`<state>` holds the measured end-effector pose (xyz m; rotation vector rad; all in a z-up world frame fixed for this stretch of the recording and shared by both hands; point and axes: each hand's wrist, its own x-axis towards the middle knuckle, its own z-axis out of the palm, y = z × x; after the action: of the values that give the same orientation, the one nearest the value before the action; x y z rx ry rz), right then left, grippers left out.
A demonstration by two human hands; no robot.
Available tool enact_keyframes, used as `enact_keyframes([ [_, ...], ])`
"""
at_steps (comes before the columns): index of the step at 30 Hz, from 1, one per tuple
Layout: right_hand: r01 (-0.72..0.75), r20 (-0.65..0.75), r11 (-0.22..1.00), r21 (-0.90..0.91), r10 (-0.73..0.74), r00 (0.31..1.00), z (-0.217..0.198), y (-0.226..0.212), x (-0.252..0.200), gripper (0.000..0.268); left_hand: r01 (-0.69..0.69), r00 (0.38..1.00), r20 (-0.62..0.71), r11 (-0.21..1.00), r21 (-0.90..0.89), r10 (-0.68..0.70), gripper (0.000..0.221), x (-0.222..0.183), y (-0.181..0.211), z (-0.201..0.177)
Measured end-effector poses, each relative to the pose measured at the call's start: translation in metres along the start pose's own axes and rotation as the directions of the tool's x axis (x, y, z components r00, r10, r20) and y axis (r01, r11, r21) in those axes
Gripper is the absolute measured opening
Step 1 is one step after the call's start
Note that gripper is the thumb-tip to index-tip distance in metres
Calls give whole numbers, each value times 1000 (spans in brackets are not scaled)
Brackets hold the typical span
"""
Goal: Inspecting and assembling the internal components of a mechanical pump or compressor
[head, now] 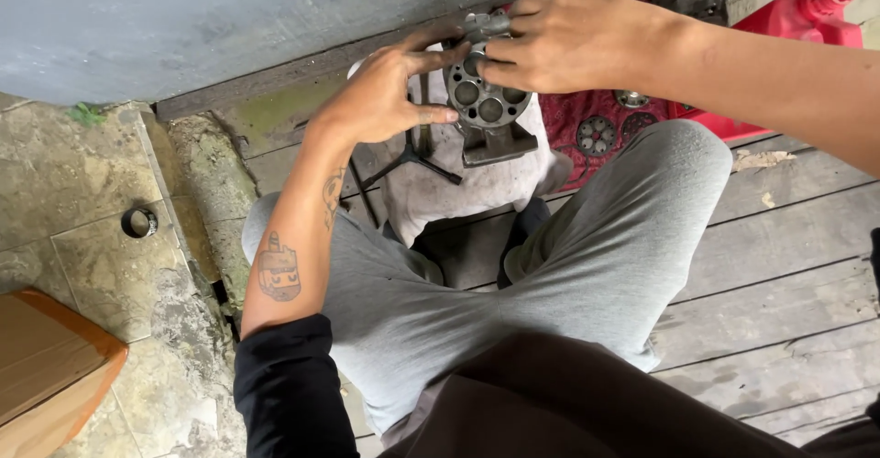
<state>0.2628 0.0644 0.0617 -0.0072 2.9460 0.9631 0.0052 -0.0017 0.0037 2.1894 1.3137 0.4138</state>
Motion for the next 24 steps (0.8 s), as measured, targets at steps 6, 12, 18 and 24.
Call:
enact_keyframes([
  [6,101,-36,964,-246,-113,993,7,5,4,26,2,1000,-4,1000,6,-1,76,-2,2,-5],
  [12,81,-80,982,-170,-95,992,15,-5,15,4,-17,1000,1,1000,16,17,76,-1,0,-5],
  [18,-143,148,989,20,139,979,4,-22,29,15,33,999,32,999,7,-33,75,3,-4,0],
  [24,-604,544,601,523,310,780,-14,4,0,59,11,999,36,1000,12,-12,77,-4,-6,0],
])
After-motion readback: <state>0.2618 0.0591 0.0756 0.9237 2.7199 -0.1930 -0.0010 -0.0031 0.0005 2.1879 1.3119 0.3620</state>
